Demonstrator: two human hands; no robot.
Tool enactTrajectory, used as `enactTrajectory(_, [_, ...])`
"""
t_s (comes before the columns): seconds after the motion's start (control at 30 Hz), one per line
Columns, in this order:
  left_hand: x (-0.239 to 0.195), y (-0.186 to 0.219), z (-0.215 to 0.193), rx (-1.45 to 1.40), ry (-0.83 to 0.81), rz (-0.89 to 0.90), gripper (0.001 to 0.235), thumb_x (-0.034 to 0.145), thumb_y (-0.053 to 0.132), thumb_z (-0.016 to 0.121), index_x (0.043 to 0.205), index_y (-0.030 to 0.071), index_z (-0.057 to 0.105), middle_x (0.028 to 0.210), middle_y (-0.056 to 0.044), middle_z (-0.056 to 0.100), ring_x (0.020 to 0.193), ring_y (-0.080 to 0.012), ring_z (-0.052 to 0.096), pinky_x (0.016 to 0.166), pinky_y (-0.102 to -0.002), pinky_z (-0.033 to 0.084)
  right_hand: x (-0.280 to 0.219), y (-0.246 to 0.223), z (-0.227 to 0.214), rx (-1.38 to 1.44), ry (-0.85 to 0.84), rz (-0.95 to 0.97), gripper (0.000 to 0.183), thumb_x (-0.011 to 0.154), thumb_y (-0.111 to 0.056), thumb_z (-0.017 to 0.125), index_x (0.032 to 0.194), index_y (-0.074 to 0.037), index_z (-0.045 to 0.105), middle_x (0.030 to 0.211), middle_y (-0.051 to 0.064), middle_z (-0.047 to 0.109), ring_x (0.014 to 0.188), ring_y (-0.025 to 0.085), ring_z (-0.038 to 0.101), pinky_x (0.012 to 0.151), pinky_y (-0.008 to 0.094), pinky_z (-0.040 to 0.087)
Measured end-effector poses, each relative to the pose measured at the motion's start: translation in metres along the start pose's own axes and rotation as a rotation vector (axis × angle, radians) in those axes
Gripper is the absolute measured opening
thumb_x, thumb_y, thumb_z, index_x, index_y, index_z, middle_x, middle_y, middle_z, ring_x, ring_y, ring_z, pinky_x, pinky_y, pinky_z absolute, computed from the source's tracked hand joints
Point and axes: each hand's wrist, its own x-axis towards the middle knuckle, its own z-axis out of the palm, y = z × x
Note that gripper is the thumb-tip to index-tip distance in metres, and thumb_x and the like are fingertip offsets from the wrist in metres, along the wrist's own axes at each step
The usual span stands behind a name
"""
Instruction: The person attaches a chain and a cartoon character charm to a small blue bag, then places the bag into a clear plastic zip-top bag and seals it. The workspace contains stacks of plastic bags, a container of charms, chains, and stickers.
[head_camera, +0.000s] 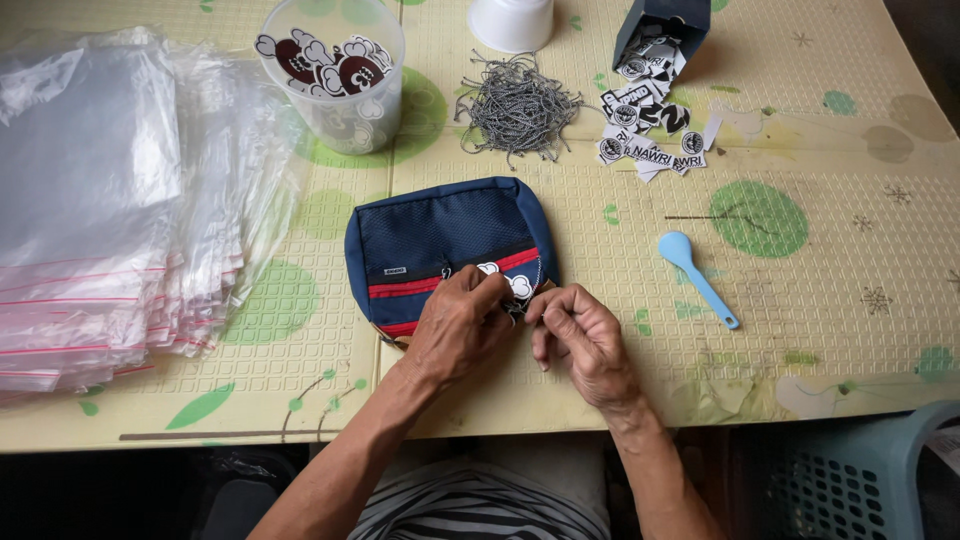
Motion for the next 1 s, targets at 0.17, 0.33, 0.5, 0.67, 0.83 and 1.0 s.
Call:
enactTrajectory(0.17, [-0.004,-0.004,0.002,0.033,-0.03,-0.04,0.015,0.077,0.012,0.066,0.087,0.022,0.062,0.078,-0.008,0.053,0.069,-0.0402,0.062,0.06,-0.05,0.05,0.005,-0.006,-0.007,-0.208,-0.091,-0.013,0.02,0.106,-0.011,0.051,0.091,0.002,0.056,0.066,0.013,0.059,0.043,0.015,0.059,0.039,0.024,0.047])
enactTrajectory(0.33, [-0.006,-0.009,0.008,0.083,-0.043,-0.023,0.016,0.075,0.011,0.067,0.086,0.02,0.061,0.079,-0.009,0.054,0.069,-0.0391,0.064,0.061,-0.049,0.052,0.005,-0.015,-0.013,-0.335,-0.167,0.006,0.02,0.105,-0.01,0.052,0.089,0.0,0.058,0.064,0.011,0.059,0.042,0.016,0.059,0.041,0.026,0.05])
enactTrajectory(0.5, [-0.004,-0.003,0.003,0.081,-0.105,-0.007,0.016,0.075,0.011,0.07,0.088,0.017,0.063,0.081,-0.011,0.057,0.072,-0.0397,0.066,0.066,-0.05,0.054,0.004,-0.013,-0.017,-0.368,-0.188,0.026,0.021,0.106,-0.011,0.052,0.088,-0.001,0.057,0.068,0.01,0.058,0.046,0.015,0.059,0.044,0.027,0.053])
enactTrajectory(0.67, [-0.008,-0.009,0.009,0.131,-0.096,0.006,0.018,0.076,0.014,0.07,0.09,0.019,0.06,0.082,-0.011,0.055,0.073,-0.0377,0.065,0.067,-0.048,0.053,0.003,-0.006,-0.023,-0.39,-0.196,0.085,0.02,0.106,-0.011,0.052,0.089,-0.001,0.057,0.068,0.009,0.057,0.049,0.015,0.059,0.046,0.026,0.053])
enactTrajectory(0.83, [-0.007,-0.002,-0.003,0.124,-0.122,0.016,0.02,0.077,0.013,0.071,0.094,0.017,0.062,0.083,-0.01,0.057,0.076,-0.035,0.065,0.071,-0.045,0.052,0.008,-0.023,-0.017,-0.386,-0.212,0.11,0.019,0.104,-0.01,0.056,0.088,0.0,0.06,0.072,0.011,0.061,0.053,0.015,0.062,0.048,0.027,0.056])
enactTrajectory(1.0, [-0.008,0.016,-0.038,0.356,-0.146,-0.039,0.07,0.086,0.053,0.071,0.143,0.016,0.054,0.124,-0.011,0.063,0.133,-0.0311,0.051,0.114,-0.058,0.025,0.035,-0.038,-0.031,-0.388,0.054,0.068,0.019,0.101,-0.015,0.065,0.091,0.0,0.071,0.094,0.014,0.072,0.071,0.014,0.067,0.058,0.027,0.06])
